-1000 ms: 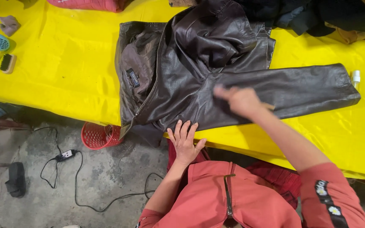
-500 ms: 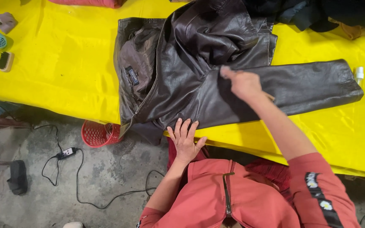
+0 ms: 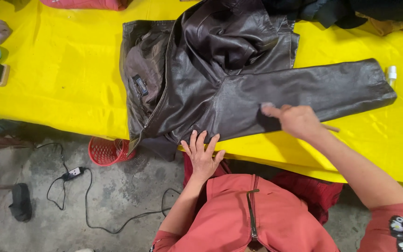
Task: The person cleans a black leather jacket laid out on a yellow table. They spray a liquid onto the jacket and rub it in with their hands, then use a brush to scrub the surface. A hairdryer is used to dry the jacket, followed by further brushing and additional spraying.
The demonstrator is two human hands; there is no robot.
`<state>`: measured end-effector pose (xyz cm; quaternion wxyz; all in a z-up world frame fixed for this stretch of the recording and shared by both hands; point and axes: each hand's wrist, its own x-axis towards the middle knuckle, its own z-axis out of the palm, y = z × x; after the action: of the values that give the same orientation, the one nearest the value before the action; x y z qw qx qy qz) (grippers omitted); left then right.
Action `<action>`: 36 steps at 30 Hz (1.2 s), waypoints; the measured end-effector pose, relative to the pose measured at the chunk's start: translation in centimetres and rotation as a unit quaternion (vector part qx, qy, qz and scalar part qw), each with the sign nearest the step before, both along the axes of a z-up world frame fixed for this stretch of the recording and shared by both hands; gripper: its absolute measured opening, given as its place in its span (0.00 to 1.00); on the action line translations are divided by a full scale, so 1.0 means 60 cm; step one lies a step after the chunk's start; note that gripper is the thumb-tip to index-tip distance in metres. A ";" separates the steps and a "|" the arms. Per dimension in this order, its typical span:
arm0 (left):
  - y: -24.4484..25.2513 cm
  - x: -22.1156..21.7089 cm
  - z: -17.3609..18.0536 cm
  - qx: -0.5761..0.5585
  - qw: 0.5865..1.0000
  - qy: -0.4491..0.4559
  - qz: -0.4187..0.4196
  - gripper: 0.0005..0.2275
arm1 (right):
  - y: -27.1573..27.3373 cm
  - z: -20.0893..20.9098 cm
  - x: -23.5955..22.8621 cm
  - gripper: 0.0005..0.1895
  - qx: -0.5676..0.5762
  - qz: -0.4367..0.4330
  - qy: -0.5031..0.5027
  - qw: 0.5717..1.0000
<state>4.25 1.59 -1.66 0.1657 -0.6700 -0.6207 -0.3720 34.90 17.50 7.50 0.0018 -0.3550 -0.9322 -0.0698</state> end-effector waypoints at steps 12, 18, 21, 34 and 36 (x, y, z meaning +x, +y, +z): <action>0.005 0.103 0.065 -0.076 0.984 -0.040 -0.157 0.33 | -0.090 -0.033 0.008 0.36 0.059 -0.024 0.017 0.998; 0.019 0.112 0.042 -0.057 0.990 0.020 -0.128 0.34 | -0.016 -0.021 0.129 0.32 0.092 -0.139 -0.043 0.985; 0.018 0.113 0.044 -0.055 0.990 0.032 -0.122 0.34 | -0.034 -0.014 0.076 0.32 0.077 -0.097 -0.013 0.992; 0.025 0.112 0.025 -0.032 0.992 0.046 -0.117 0.32 | 0.123 0.000 0.009 0.26 0.087 -0.148 0.005 0.985; 0.027 0.111 0.018 -0.031 0.992 0.047 -0.114 0.33 | 0.056 0.016 -0.036 0.25 0.015 -0.094 0.029 0.995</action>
<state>10.90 3.22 -0.56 0.1306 -0.7581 -0.5427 -0.3373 32.75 20.87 8.48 0.0275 -0.4426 -0.8933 -0.0731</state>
